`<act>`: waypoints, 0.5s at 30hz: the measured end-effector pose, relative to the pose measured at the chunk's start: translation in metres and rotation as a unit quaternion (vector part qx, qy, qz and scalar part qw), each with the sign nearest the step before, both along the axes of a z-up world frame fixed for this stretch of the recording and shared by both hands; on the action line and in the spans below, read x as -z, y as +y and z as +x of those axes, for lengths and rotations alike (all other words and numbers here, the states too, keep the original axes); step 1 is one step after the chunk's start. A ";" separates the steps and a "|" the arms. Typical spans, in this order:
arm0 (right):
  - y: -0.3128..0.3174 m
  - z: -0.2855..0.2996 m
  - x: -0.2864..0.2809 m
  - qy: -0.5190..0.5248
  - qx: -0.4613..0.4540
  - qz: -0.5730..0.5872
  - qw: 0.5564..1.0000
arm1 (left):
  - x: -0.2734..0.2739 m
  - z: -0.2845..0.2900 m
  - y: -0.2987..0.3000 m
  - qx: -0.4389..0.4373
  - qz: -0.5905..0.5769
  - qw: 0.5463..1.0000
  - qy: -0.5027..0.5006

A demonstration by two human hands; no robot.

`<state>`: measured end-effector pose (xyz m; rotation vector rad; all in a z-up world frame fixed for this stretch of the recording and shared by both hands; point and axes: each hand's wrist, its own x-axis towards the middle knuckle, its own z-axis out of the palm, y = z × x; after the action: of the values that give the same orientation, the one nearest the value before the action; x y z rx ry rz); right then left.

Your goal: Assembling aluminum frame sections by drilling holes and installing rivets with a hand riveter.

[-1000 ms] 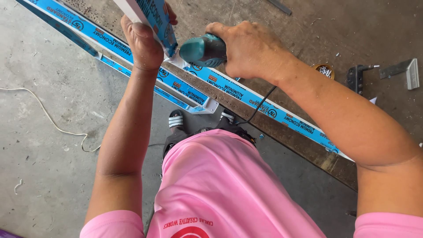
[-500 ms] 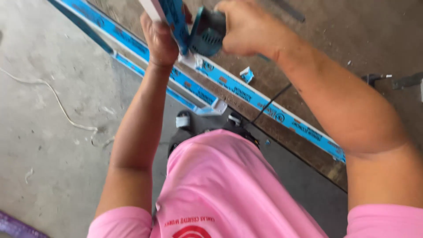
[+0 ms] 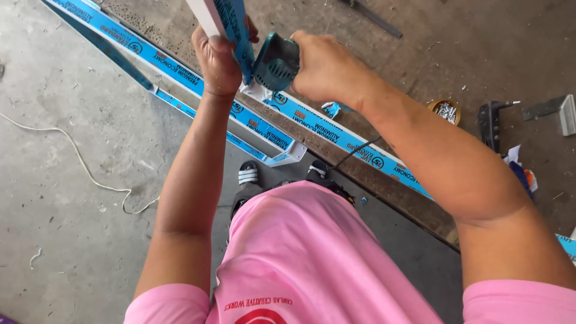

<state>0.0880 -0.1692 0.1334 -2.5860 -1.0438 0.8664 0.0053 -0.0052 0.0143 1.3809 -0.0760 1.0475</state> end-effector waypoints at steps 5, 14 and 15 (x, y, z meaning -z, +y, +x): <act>-0.056 0.039 -0.020 0.029 -0.002 0.161 0.987 | 0.020 0.007 0.008 0.045 0.013 0.997 -0.059; -0.213 0.094 0.239 0.353 0.486 0.368 0.710 | 0.079 -0.001 0.039 -0.131 0.188 0.972 0.046; -0.214 0.095 0.240 0.344 0.494 0.374 0.705 | 0.070 0.007 0.032 -0.119 0.187 0.974 0.039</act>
<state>0.1827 -0.3829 -0.1064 -1.4697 0.2517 0.7282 0.0124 0.0263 -0.0554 1.8043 -0.0516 1.2186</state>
